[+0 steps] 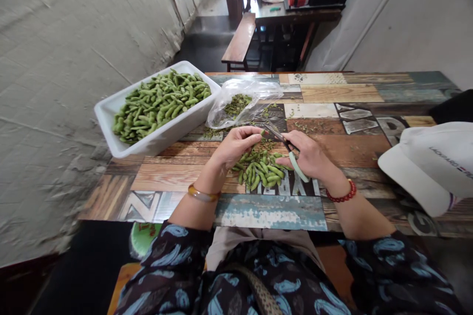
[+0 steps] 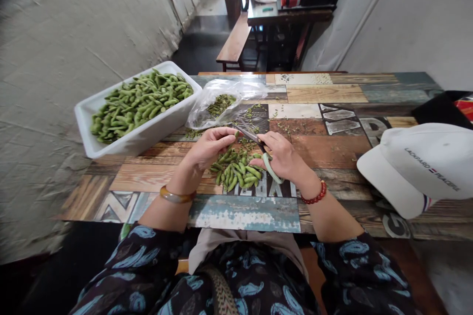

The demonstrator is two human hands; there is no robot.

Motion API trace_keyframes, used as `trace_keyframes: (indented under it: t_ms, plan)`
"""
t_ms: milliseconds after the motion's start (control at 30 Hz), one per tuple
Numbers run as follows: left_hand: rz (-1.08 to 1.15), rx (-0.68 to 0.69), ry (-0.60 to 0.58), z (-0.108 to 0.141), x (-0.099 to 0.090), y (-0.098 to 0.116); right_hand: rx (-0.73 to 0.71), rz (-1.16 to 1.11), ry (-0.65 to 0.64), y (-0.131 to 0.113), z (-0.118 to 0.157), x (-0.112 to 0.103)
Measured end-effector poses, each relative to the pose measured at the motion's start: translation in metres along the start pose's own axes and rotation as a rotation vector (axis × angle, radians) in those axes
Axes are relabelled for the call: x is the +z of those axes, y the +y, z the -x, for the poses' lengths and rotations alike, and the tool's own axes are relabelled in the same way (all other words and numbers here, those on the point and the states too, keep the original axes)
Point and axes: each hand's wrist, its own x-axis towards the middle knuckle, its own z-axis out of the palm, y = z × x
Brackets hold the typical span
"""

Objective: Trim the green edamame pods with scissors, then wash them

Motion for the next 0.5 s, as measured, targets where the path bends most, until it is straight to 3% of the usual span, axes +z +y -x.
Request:
trace_keyframes:
  t_ms: [200, 500]
  plan:
    - [0.075, 0.030, 0.043, -0.001, 0.003, -0.003, -0.012, 0.004, -0.004, -0.001, 0.001, 0.003]
    - [-0.018, 0.128, -0.013, -0.001, 0.013, -0.009, -0.018, -0.014, -0.032, -0.004, 0.000, 0.005]
